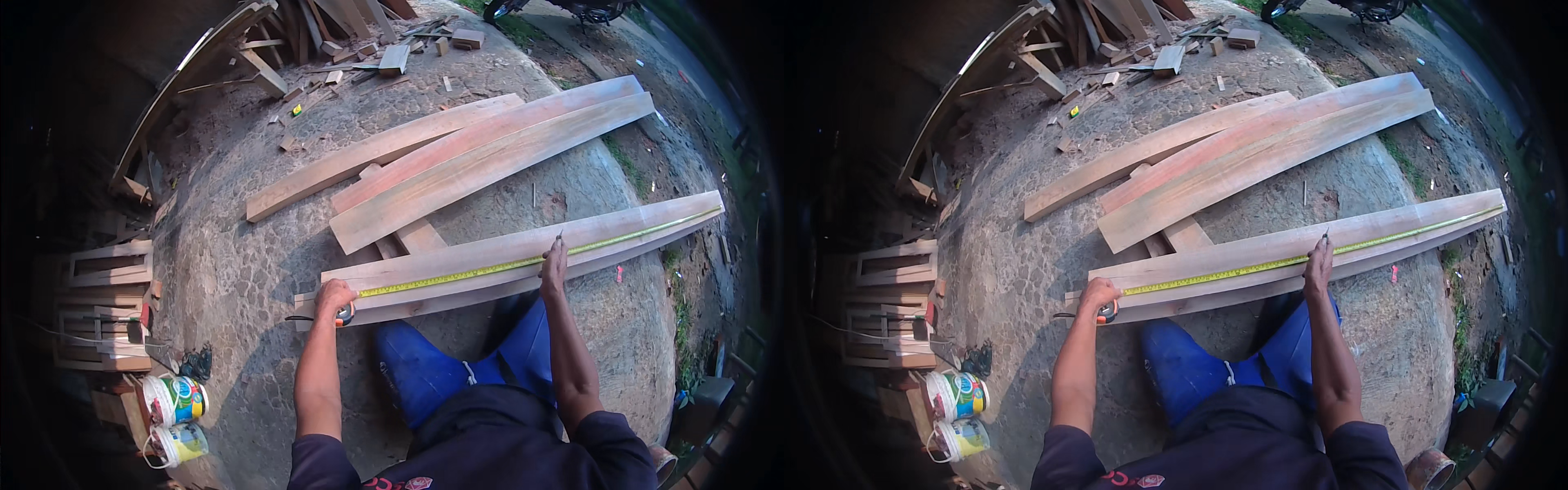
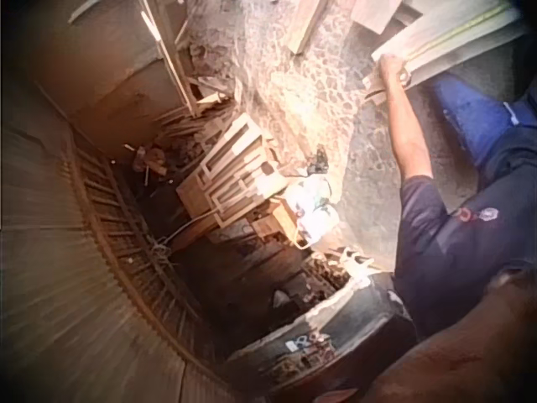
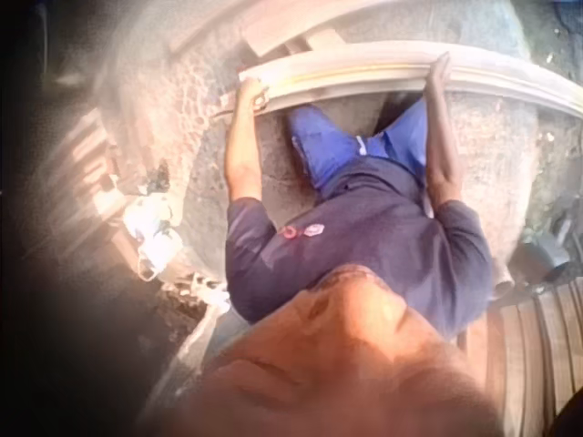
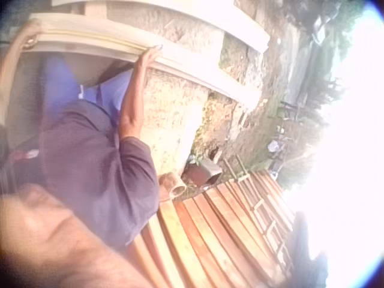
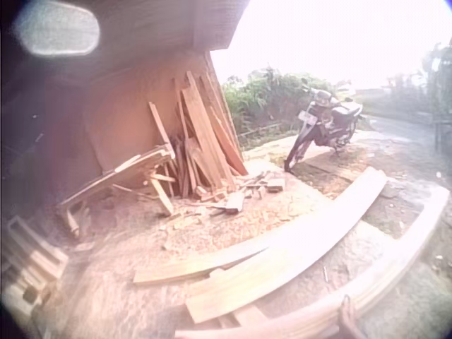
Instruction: The person measures and marks wooden planks with a tape measure and pencil, then uses a hand saw to cut the planks to size. The person repeats this process for multiple planks, stacking the cut pieces aside.
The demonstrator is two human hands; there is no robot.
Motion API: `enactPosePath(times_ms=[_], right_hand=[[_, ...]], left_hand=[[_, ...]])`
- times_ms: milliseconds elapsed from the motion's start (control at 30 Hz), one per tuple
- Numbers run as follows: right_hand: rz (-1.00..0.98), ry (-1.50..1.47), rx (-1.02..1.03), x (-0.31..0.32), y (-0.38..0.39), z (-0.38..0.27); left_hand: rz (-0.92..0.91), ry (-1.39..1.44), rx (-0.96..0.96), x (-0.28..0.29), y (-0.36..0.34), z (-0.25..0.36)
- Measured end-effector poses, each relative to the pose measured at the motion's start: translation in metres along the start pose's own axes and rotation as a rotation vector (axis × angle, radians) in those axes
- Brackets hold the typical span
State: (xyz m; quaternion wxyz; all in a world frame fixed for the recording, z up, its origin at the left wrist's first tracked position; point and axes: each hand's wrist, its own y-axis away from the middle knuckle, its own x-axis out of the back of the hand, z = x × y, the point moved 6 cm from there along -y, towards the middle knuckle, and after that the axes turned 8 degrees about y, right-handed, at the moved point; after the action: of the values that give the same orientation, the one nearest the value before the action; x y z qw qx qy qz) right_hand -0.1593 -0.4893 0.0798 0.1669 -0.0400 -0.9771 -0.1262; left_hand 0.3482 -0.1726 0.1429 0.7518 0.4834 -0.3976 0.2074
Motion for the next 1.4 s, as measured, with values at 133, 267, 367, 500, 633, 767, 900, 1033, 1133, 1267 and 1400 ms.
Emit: enactPosePath(times_ms=[133, 267, 367, 500, 633, 767, 900, 1033, 1133, 1267, 1400], right_hand=[[-0.694, -0.06, 0.085, -0.129, 0.119, -0.047], [-0.798, 0.218, 0.515, -0.203, 0.197, -0.107], [-0.913, 0.396, 0.601, -0.237, 0.222, -0.121], [-0.98, 0.537, 0.672, -0.265, 0.233, -0.117], [-0.98, 0.528, 0.765, -0.287, 0.236, -0.107], [-0.989, 0.496, 0.801, -0.302, 0.237, -0.101], [-1.014, 0.508, 0.741, -0.304, 0.234, -0.098], [-1.025, 0.535, 0.767, -0.302, 0.234, -0.1], [-1.044, 0.509, 0.769, -0.302, 0.234, -0.1], [-1.066, 0.49, 0.78, -0.304, 0.232, -0.099], [-1.097, 0.52, 0.756, -0.307, 0.23, -0.097]], left_hand=[[0.041, -0.052, -0.013, 0.001, 0.003, 0.009], [0.05, -0.009, 0.008, 0.001, 0.001, 0.008], [-0.041, 0.007, -0.01, -0.004, 0.002, 0.007], [-0.046, 0.026, 0.015, -0.001, 0.008, 0.009], [-0.059, 0.016, 0.05, 0.003, 0.013, 0.011], [-0.063, 0.008, 0.039, 0.003, 0.013, 0.013], [-0.067, 0.008, 0.034, 0.0, 0.009, 0.011], [-0.055, 0.045, 0.027, -0.001, 0.007, 0.009], [-0.054, 0.036, 0.023, -0.001, 0.007, 0.009], [-0.06, 0.024, 0.033, 0.001, 0.009, 0.011], [-0.065, 0.017, 0.03, 0.004, 0.011, 0.013]])
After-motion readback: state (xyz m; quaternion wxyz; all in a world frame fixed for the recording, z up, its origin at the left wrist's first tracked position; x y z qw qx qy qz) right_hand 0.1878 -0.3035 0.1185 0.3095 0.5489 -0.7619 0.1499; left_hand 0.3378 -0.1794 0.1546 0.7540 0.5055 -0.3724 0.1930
